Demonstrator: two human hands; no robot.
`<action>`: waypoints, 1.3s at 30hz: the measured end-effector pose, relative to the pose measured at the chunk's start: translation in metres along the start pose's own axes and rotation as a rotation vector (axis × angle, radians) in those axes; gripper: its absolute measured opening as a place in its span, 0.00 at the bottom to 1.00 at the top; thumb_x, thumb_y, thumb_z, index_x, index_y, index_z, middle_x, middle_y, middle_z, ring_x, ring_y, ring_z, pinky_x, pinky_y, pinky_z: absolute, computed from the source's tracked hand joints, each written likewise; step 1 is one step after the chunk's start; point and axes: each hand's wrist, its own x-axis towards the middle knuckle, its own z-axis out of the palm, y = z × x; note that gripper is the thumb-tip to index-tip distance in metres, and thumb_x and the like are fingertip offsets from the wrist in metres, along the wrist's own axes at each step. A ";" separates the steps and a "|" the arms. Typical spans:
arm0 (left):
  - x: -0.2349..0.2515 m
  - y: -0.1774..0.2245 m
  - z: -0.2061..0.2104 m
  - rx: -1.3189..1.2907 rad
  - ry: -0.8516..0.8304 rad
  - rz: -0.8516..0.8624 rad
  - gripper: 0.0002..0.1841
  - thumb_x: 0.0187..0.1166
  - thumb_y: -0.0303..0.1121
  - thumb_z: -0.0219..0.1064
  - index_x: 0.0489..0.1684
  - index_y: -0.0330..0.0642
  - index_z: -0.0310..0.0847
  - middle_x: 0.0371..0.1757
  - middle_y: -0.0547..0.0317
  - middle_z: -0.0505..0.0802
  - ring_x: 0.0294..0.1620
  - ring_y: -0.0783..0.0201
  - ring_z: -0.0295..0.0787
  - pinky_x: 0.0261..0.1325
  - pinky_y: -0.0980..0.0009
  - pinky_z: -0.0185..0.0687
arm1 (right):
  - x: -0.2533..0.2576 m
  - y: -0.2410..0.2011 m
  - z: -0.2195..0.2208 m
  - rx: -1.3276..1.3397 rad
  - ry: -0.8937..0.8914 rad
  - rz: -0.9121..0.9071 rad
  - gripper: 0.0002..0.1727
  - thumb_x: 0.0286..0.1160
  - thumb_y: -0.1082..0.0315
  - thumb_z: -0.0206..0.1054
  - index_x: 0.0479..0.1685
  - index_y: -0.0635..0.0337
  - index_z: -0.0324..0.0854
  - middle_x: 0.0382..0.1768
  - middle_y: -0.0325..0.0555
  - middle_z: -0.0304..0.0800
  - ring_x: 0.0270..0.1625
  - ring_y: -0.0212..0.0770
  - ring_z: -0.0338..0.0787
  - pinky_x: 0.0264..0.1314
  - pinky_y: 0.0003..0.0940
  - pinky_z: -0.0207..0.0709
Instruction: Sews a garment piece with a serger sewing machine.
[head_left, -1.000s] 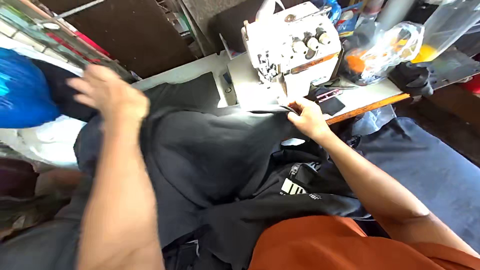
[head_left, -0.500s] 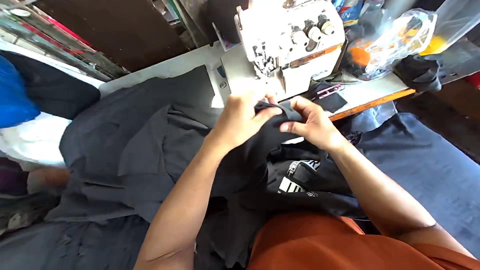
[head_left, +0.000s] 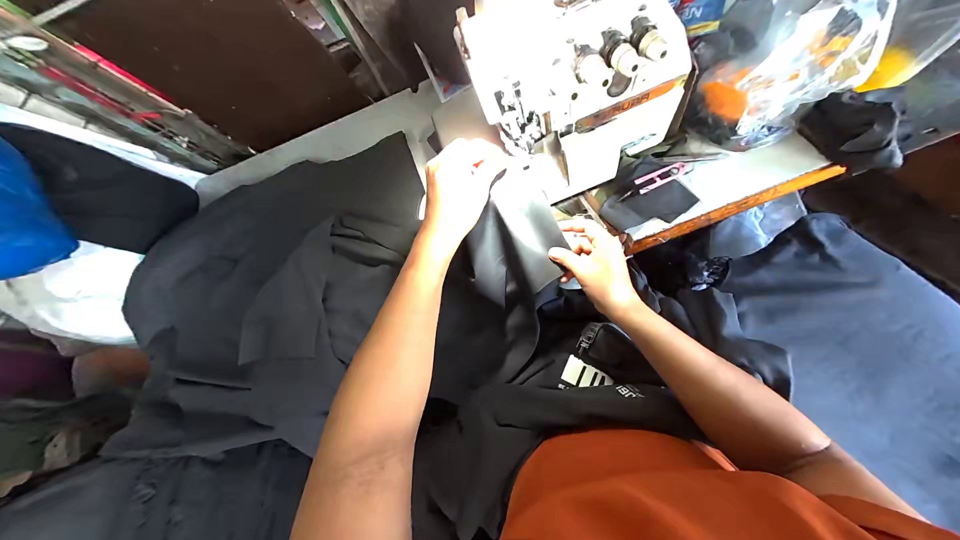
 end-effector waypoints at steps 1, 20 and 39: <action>0.001 -0.003 0.004 -0.019 0.028 0.046 0.10 0.81 0.31 0.67 0.46 0.36 0.93 0.43 0.48 0.94 0.49 0.61 0.90 0.60 0.69 0.80 | 0.001 0.000 0.001 0.026 0.014 0.020 0.26 0.70 0.77 0.76 0.69 0.61 0.77 0.34 0.47 0.90 0.26 0.37 0.90 0.26 0.35 0.88; -0.011 -0.004 0.007 -0.034 -0.070 0.207 0.06 0.75 0.23 0.68 0.41 0.36 0.93 0.40 0.47 0.94 0.46 0.58 0.90 0.56 0.67 0.82 | -0.017 -0.006 -0.015 -0.041 -0.117 0.255 0.08 0.74 0.70 0.76 0.34 0.64 0.83 0.25 0.42 0.91 0.22 0.34 0.93 0.30 0.29 0.92; -0.002 0.000 -0.017 0.089 -0.156 -0.057 0.15 0.80 0.36 0.70 0.60 0.40 0.89 0.40 0.50 0.94 0.38 0.58 0.89 0.47 0.58 0.83 | -0.012 -0.001 -0.023 -0.229 -0.054 0.005 0.08 0.75 0.63 0.74 0.42 0.58 0.89 0.46 0.47 0.87 0.41 0.35 0.89 0.45 0.33 0.86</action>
